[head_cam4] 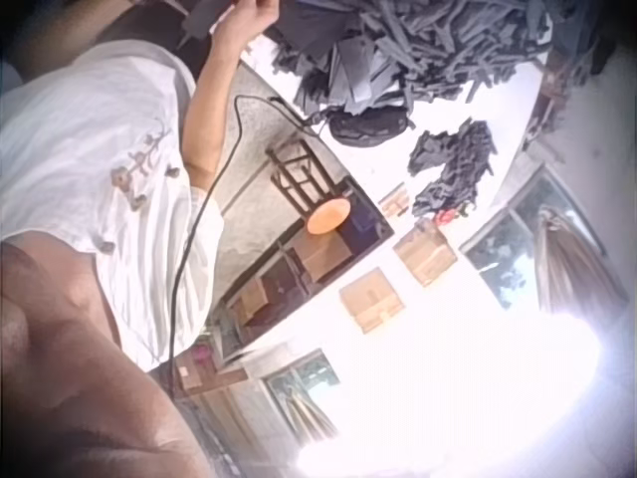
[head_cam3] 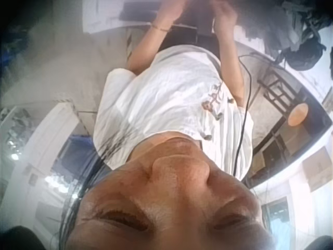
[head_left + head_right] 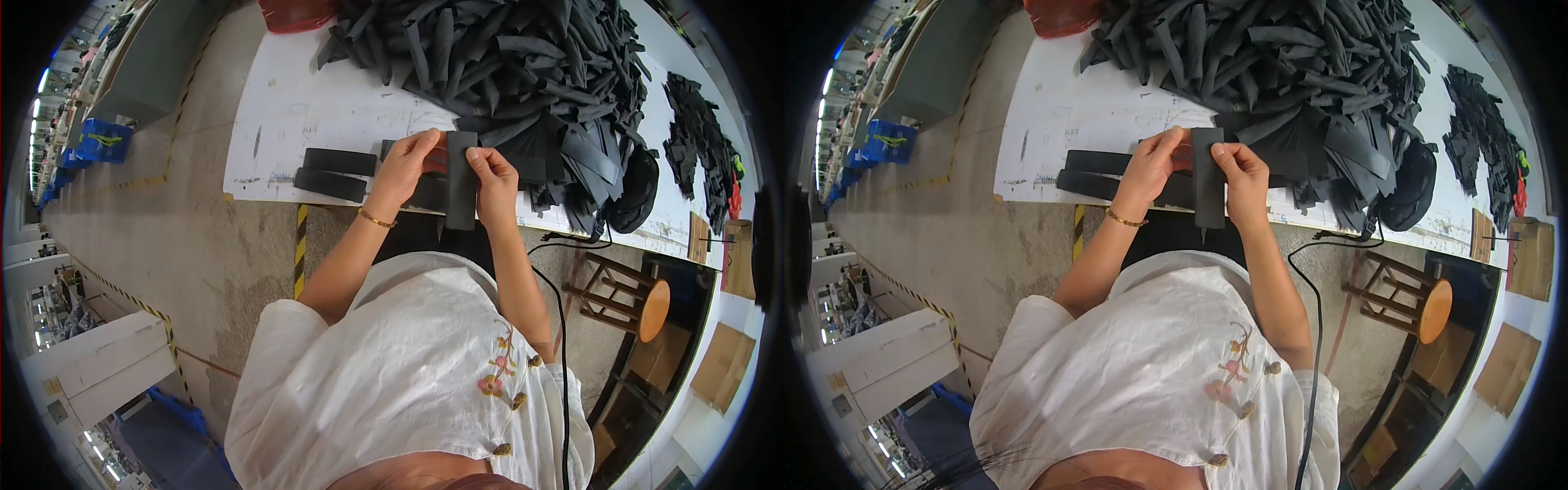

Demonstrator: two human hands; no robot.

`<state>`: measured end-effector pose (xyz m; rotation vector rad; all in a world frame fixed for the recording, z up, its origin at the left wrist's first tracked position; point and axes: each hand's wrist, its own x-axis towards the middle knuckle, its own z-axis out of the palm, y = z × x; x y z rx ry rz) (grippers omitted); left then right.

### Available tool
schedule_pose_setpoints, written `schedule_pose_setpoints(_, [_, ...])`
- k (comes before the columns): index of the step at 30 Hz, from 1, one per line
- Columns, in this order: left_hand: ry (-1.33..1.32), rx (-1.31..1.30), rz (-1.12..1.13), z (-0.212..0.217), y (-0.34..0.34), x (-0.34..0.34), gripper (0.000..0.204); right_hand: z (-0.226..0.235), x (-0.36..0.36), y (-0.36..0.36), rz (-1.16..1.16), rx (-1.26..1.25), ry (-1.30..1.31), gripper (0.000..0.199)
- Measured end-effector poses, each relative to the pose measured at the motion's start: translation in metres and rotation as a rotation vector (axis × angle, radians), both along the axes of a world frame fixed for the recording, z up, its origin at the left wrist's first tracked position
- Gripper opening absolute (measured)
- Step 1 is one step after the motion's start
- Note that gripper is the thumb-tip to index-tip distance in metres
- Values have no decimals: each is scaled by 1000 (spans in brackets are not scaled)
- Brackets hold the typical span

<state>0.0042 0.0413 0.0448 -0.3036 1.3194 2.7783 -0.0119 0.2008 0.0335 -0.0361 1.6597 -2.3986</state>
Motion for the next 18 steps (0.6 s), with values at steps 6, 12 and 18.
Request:
schedule_pose_setpoints(6, [-41, -471, -178, -13, 0, 16, 26, -2, 0, 1, -29, 17, 8, 16])
schedule_pose_setpoints(12, [81, -211, -254, -18, -4, 14, 24, 4, 0, 13, 204, -187, -286, 18])
schedule_pose_setpoints(18, [57, -280, -226, -13, -3, 8, 22, -5, -2, 12, 161, -210, -192, 9])
